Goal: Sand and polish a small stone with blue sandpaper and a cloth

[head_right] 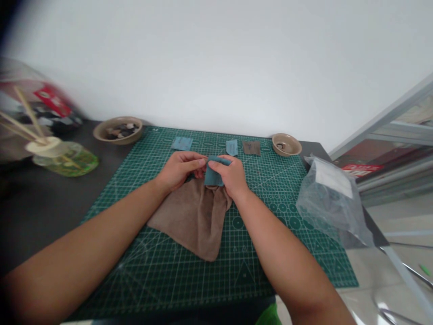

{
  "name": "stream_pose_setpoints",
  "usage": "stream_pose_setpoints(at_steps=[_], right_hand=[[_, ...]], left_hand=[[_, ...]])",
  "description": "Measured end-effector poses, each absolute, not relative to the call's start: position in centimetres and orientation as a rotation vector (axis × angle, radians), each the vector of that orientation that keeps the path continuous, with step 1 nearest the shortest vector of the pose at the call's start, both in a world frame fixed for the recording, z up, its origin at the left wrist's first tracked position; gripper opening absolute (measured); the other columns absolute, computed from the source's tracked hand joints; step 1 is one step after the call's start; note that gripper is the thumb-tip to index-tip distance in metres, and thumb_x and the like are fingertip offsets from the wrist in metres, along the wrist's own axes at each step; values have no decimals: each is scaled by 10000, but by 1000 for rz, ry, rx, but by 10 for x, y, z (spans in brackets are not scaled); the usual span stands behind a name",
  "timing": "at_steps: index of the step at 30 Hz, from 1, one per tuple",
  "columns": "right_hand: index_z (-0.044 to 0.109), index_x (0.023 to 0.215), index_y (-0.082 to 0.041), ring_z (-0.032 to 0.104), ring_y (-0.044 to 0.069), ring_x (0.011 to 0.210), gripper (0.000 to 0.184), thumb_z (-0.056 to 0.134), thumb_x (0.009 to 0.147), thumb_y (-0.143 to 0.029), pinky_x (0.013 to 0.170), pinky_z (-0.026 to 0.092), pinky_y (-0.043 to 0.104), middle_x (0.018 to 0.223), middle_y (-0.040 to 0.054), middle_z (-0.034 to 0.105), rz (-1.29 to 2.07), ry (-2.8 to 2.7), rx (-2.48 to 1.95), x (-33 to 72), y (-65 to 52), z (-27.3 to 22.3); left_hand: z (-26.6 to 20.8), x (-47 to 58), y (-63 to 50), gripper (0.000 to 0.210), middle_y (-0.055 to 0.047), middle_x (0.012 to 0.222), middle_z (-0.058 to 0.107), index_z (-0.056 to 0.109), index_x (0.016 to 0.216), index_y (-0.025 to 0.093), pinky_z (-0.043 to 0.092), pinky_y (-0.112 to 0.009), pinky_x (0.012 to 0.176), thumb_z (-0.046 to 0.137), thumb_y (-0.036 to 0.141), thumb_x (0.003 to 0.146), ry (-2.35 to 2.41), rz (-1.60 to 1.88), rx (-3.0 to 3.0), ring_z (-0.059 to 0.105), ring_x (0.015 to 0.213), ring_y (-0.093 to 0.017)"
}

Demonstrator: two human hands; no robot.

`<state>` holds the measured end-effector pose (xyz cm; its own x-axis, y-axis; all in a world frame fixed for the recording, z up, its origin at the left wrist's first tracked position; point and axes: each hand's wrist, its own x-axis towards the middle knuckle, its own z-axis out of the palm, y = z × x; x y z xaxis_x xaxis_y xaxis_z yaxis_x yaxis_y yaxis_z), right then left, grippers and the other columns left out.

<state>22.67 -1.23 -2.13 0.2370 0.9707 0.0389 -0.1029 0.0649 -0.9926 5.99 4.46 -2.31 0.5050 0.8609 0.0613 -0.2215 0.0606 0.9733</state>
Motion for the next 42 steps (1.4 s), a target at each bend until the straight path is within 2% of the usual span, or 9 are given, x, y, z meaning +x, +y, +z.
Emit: stream_pose_setpoints(at_steps=[13, 22, 33, 42], right_hand=[[774, 733, -204, 584, 163, 619, 199, 845, 677, -382, 593, 432, 290, 653, -6, 699, 840, -1188, -1365, 232, -12, -20], [752, 798, -205, 639, 177, 642, 309, 841, 680, -476, 619, 512, 306, 724, 7, 735, 952, -1112, -1288, 228, -12, -22], [774, 760, -212, 605, 169, 637, 178, 833, 708, -371, 611, 453, 294, 685, -7, 717, 840, -1197, -1345, 232, -13, -21], [761, 783, -211, 612, 165, 640, 238, 817, 725, -435, 625, 480, 297, 703, -5, 714, 878, -1186, -1316, 230, -12, -23]], left_hand=[[-24, 61, 44, 350, -19, 646, 728, 804, 842, 116, 511, -215, 512, 944, 365, 640, 674, 934, 1291, 614, 507, -98], [-23, 60, 43, 388, -33, 651, 733, 798, 857, 115, 515, -224, 514, 930, 416, 652, 671, 929, 1257, 621, 518, -109], [-24, 61, 45, 358, -27, 654, 735, 799, 838, 117, 513, -216, 511, 953, 359, 623, 679, 925, 1277, 617, 511, -103], [-21, 60, 43, 333, -18, 632, 727, 790, 819, 118, 502, -206, 499, 937, 357, 639, 666, 932, 1254, 614, 499, -97]])
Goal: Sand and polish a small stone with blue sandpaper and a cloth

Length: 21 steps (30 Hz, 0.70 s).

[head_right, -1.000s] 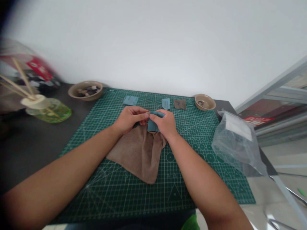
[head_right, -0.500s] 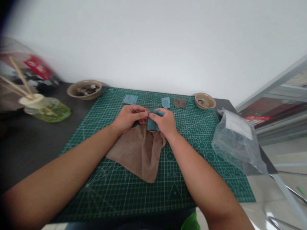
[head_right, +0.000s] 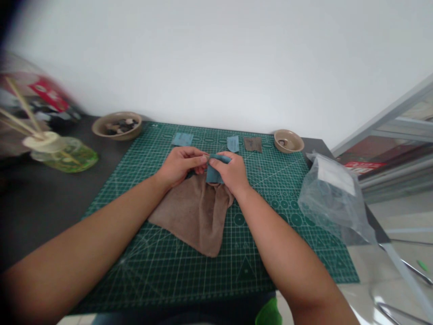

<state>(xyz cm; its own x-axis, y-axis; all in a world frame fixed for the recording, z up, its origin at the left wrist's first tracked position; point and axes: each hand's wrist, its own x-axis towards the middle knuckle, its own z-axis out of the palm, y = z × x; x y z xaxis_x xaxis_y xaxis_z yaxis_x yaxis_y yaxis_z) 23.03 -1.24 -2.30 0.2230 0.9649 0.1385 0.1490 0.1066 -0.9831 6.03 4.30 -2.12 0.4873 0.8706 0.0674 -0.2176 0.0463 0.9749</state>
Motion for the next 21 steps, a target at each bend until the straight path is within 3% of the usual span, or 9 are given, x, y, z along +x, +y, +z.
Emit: stream_pose_setpoints(at_steps=[21], right_hand=[[766, 750, -210, 609, 168, 650, 210, 829, 725, -409, 628, 465, 300, 696, -1, 722, 803, -1222, -1346, 228, -16, -17]], left_hand=[[-21, 61, 44, 353, -19, 615, 713, 786, 804, 119, 486, -208, 488, 947, 370, 615, 672, 929, 1248, 603, 495, -97]])
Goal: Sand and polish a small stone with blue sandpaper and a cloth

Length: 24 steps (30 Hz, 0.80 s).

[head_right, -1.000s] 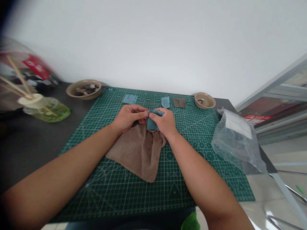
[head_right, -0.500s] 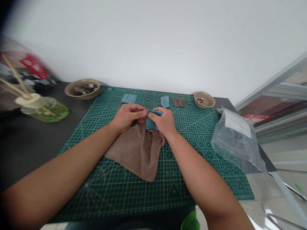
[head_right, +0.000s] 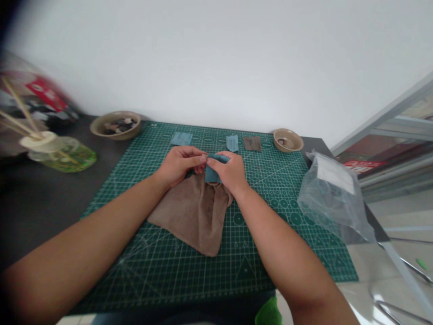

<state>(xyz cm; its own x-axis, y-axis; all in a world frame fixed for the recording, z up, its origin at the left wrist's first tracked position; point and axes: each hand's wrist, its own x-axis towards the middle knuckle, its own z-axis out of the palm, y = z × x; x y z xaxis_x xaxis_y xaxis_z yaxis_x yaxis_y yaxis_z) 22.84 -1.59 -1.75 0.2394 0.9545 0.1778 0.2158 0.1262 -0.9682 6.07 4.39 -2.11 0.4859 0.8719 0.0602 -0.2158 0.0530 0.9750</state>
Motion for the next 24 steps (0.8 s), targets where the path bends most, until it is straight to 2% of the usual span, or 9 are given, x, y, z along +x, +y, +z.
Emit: stream_pose_setpoints(at_steps=[24], right_hand=[[752, 719, -215, 588, 162, 625, 234, 817, 743, -439, 602, 444, 297, 666, -6, 694, 828, -1222, -1333, 227, -17, -19]], left_hand=[[-21, 60, 42, 331, -18, 625, 714, 784, 800, 129, 490, -213, 502, 930, 385, 648, 668, 931, 1267, 608, 509, -101]])
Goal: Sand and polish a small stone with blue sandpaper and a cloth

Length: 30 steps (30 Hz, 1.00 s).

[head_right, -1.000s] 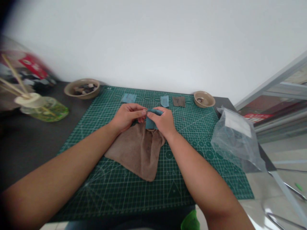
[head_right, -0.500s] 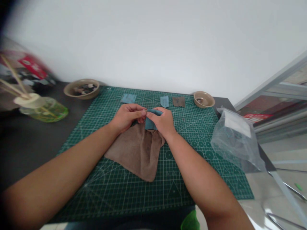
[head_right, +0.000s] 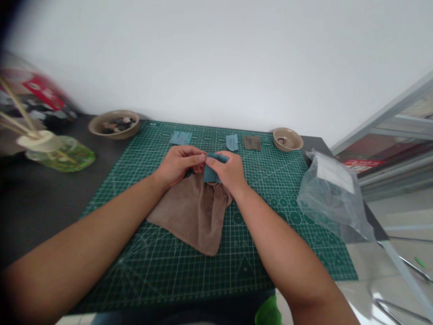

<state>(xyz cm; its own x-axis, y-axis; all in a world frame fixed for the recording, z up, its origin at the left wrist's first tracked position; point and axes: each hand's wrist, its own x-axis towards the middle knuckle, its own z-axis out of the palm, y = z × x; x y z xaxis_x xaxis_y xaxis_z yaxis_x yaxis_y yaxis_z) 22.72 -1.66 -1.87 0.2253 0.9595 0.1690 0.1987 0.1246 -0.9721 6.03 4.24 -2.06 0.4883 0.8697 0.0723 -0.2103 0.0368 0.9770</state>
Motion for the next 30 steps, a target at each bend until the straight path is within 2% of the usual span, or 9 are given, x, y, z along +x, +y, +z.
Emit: stream_pose_setpoints(at_steps=[30], right_hand=[[729, 697, -192, 536, 134, 608, 237, 793, 754, -413, 585, 406, 279, 634, -20, 646, 820, -1278, -1320, 228, -15, -19]], left_hand=[[-21, 61, 43, 325, -15, 588, 704, 780, 803, 117, 500, -208, 496, 922, 368, 652, 676, 937, 1275, 609, 489, -103]])
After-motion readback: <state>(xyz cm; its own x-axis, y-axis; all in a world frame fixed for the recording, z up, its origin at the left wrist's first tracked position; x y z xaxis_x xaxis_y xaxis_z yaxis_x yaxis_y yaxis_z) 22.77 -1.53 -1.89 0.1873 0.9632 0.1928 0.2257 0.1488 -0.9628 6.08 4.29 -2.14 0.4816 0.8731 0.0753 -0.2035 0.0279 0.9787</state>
